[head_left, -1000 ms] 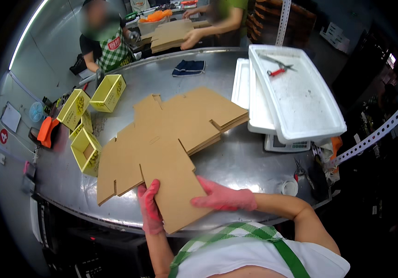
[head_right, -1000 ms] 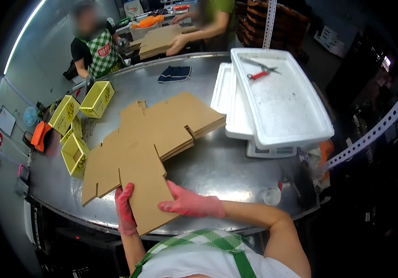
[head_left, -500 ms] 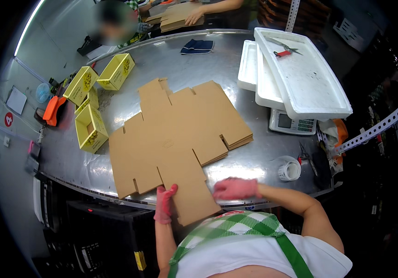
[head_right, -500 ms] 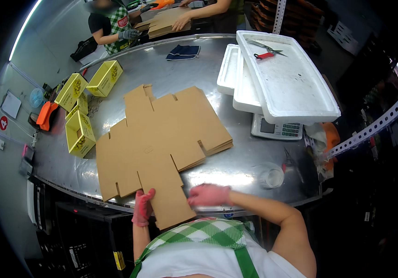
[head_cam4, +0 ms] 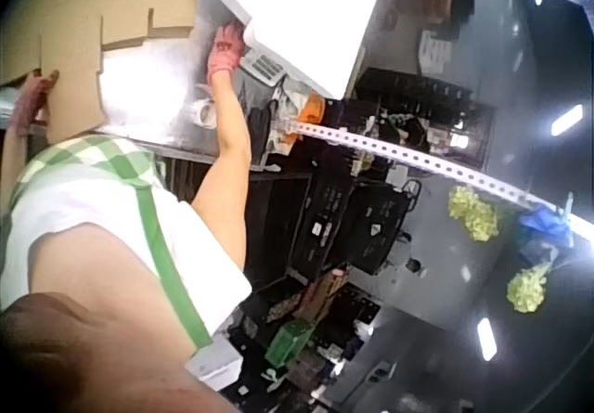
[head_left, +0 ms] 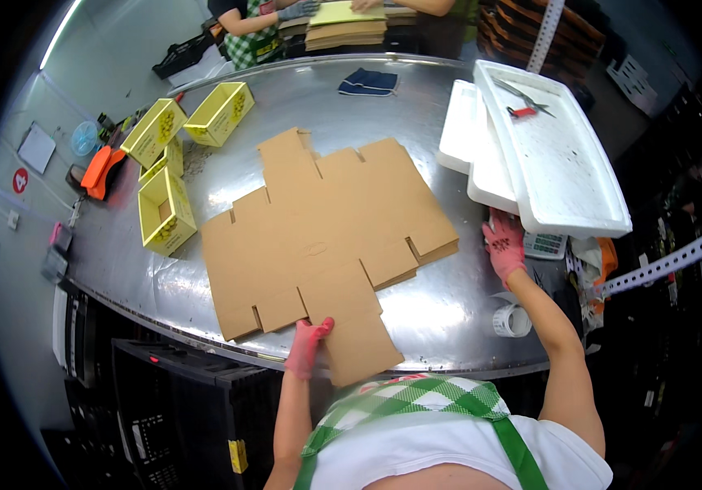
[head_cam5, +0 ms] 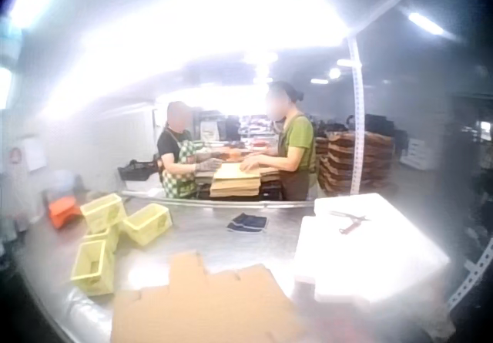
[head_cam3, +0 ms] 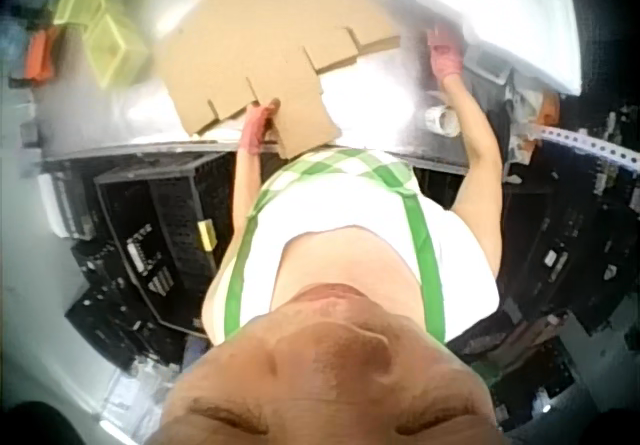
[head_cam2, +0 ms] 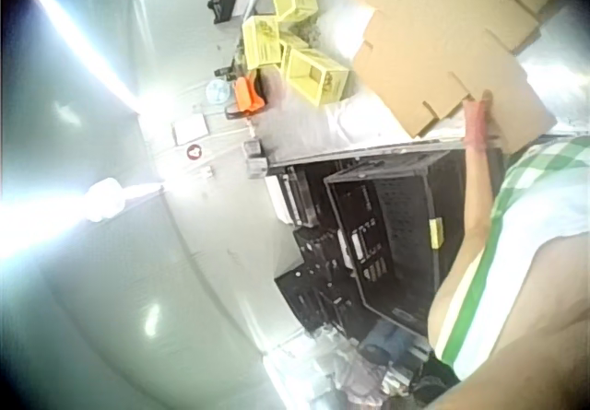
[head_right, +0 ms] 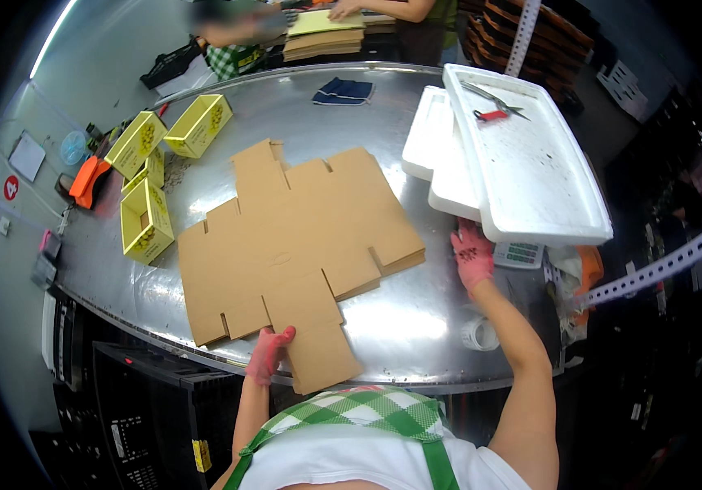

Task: The person stacks black and white plastic crates in a warehouse. They then move to a metal table and assemble yellow cardboard boxes by folding the flat pieces into rectangular containers. The person handles the boxes one at a time, folding the sides and placing the finished units on the table.

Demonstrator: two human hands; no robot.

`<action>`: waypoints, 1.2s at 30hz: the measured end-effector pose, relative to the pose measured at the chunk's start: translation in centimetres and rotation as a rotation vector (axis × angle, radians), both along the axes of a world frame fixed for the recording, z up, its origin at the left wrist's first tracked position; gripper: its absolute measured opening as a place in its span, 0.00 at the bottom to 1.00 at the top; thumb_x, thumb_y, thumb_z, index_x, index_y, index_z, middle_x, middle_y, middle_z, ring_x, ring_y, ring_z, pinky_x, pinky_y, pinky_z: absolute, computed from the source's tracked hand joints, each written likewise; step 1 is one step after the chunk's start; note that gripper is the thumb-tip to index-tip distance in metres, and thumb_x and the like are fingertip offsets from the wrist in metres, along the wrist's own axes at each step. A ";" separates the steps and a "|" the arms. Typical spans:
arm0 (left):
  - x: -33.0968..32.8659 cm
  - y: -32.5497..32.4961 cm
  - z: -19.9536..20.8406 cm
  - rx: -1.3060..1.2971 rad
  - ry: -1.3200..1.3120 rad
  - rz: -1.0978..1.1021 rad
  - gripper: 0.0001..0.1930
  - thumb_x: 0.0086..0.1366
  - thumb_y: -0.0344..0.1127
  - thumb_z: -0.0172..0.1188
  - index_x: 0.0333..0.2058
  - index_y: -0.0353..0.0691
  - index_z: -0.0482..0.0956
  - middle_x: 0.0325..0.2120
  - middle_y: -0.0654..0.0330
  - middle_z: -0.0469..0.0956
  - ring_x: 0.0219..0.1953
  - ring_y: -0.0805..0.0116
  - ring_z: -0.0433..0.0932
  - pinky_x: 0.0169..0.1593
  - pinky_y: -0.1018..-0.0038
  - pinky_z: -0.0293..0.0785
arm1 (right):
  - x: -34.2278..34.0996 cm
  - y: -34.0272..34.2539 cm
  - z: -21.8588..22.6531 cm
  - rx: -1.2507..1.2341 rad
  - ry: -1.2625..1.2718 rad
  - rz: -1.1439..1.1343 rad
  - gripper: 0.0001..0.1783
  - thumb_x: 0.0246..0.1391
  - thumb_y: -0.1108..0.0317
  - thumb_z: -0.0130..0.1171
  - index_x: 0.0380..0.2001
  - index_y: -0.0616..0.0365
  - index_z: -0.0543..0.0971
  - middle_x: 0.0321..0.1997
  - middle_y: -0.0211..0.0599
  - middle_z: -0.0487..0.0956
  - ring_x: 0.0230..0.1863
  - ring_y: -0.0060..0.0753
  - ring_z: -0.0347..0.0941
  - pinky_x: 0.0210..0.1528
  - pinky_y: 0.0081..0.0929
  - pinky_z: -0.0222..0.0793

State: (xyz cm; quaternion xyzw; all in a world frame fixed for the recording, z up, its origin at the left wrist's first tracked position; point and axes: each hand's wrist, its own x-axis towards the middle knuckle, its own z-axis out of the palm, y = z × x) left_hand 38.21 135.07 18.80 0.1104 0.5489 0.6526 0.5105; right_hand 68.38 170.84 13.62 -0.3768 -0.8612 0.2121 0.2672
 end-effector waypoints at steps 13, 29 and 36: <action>-0.1 -0.9 -0.9 -0.194 0.056 0.035 0.26 0.51 0.28 0.60 0.47 0.27 0.59 0.42 0.54 0.70 0.42 0.70 0.70 0.45 0.78 0.68 | -3.7 2.2 8.0 0.369 -0.985 -0.144 0.22 0.49 0.68 0.47 0.50 0.45 0.66 0.67 0.34 0.44 0.68 0.36 0.34 0.65 0.45 0.38; -1.8 0.4 3.6 -0.673 0.506 -0.054 0.29 0.49 0.49 0.63 0.40 0.28 0.70 0.35 0.48 0.75 0.42 0.60 0.72 0.47 0.69 0.68 | -11.8 -0.4 6.1 -0.374 -0.360 -0.050 0.33 0.49 0.46 0.50 0.46 0.65 0.64 0.44 0.55 0.72 0.49 0.52 0.67 0.50 0.39 0.62; -12.0 -0.4 0.9 -1.354 1.181 0.517 0.44 0.46 0.63 0.56 0.53 0.32 0.58 0.51 0.39 0.62 0.54 0.48 0.61 0.55 0.59 0.58 | -14.5 -1.8 10.1 -0.572 -0.450 -0.141 0.30 0.47 0.48 0.53 0.39 0.69 0.70 0.39 0.50 0.75 0.43 0.42 0.71 0.46 0.33 0.64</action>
